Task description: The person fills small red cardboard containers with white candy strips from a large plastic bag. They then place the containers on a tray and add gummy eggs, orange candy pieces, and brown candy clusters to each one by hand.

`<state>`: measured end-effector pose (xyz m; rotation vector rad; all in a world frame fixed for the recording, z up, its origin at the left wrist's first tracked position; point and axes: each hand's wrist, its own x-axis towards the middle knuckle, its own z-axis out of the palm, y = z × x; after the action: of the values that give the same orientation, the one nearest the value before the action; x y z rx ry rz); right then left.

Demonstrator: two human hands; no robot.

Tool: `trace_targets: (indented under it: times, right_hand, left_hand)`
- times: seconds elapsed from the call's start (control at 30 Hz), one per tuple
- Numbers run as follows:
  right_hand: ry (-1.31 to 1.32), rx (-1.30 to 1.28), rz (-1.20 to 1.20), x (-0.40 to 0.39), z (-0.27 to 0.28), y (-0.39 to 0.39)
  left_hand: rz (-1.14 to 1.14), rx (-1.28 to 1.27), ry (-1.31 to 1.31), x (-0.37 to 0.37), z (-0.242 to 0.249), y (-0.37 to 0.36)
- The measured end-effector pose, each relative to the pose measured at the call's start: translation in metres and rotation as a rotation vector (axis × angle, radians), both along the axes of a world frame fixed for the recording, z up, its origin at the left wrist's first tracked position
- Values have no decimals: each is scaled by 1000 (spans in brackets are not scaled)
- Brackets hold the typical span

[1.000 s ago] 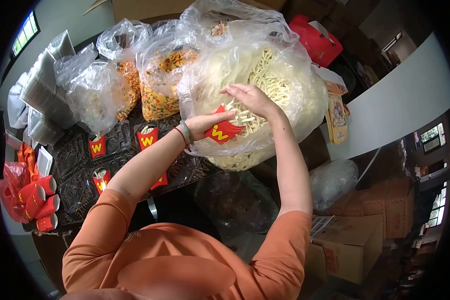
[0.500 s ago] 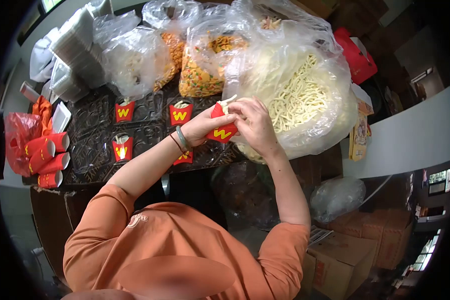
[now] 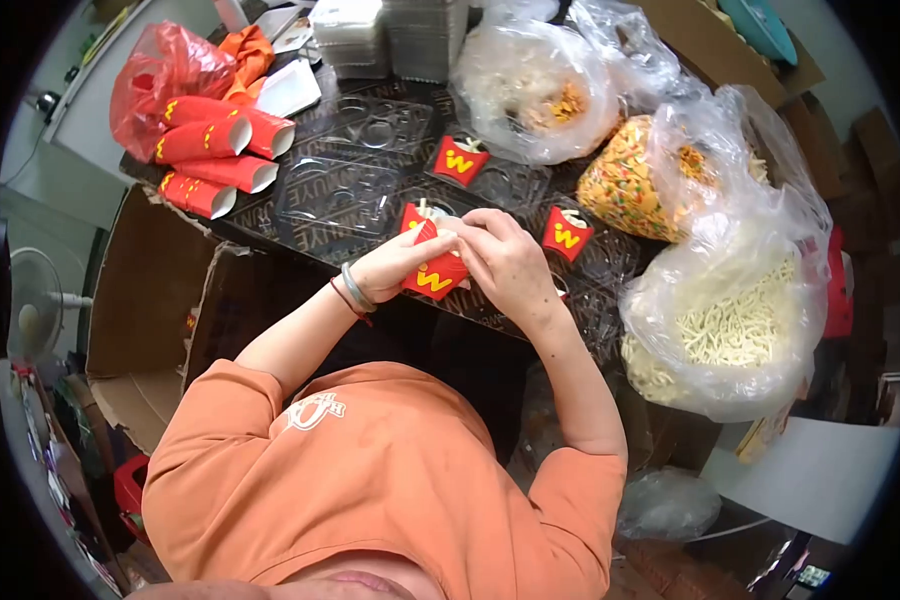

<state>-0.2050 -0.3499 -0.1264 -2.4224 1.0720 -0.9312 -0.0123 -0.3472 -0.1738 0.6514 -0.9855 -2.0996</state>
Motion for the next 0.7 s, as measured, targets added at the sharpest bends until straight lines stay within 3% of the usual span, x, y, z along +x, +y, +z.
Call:
trace_targets:
  times: [0.03, 0.13, 0.2, 0.3, 0.37, 0.43, 0.57, 0.7]
  right_hand:
    - [34, -72, 13, 16, -4, -2]
    - [92, -158, 95, 55, -12, -9]
    - [20, -29, 156, 76, -25, -14]
    - [-248, 344, 41, 103, -37, -34]
    - [-241, 283, 25, 119, -38, -41]
    - [51, 194, 66, 132, -40, -47]
    - [164, -154, 220, 163, -38, -65]
    - [142, 126, 218, 180, -33, -98]
  left_hand:
    - [25, 83, 70, 13, -2, 1]
    - [224, 4, 65, 39, -19, 6]
    - [265, 30, 85, 60, -25, 10]
    - [322, 2, 71, 85, -38, 13]
    - [332, 64, 1, 97, -30, 18]
    - [382, 24, 3, 106, -35, 14]
    - [457, 102, 51, 126, -34, 11]
    - [484, 225, 73, 150, -36, 20]
